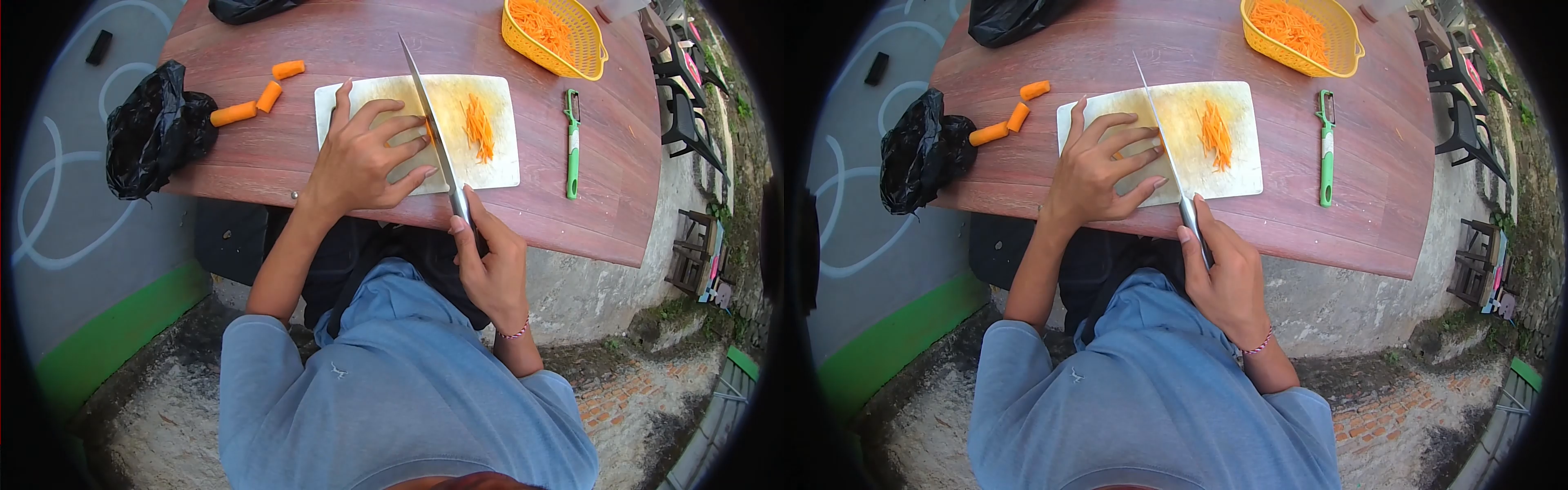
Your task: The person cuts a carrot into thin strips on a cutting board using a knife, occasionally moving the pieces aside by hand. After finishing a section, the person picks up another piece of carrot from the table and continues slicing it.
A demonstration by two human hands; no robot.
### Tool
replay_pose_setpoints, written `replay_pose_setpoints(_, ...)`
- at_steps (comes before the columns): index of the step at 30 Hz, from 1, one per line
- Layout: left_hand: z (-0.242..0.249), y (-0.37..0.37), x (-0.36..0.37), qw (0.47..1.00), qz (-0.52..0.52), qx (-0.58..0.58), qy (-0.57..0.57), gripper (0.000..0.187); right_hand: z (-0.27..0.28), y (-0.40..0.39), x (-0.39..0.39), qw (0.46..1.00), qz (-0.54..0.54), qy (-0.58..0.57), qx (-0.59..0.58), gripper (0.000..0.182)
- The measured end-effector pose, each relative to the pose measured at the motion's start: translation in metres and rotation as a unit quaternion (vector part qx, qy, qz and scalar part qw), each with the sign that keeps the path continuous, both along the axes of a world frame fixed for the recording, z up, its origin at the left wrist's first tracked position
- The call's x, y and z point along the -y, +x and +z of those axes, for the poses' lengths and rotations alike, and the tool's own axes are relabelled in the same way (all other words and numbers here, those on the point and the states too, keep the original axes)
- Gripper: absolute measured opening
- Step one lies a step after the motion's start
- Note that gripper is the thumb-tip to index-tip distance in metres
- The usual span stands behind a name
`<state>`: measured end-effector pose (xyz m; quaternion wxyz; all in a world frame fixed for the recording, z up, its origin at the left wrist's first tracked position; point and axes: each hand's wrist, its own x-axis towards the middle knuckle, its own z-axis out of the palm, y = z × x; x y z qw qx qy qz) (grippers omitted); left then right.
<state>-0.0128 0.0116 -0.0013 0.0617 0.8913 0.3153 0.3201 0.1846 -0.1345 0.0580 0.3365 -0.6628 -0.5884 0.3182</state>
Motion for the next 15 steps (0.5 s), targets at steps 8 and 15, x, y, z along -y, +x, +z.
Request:
replay_pose_setpoints(8,0.0004,0.0001,-0.0004,1.000,-0.002,-0.004,0.004,0.034,0.0000,0.0003,0.0005,1.000,0.001,-0.009,0.008,0.041)
replay_pose_setpoints(15,0.0007,-0.0006,-0.0008,1.000,-0.002,-0.010,0.002,0.034,-0.0007,-0.0001,0.0001,1.000,0.002,-0.005,0.009,0.041)
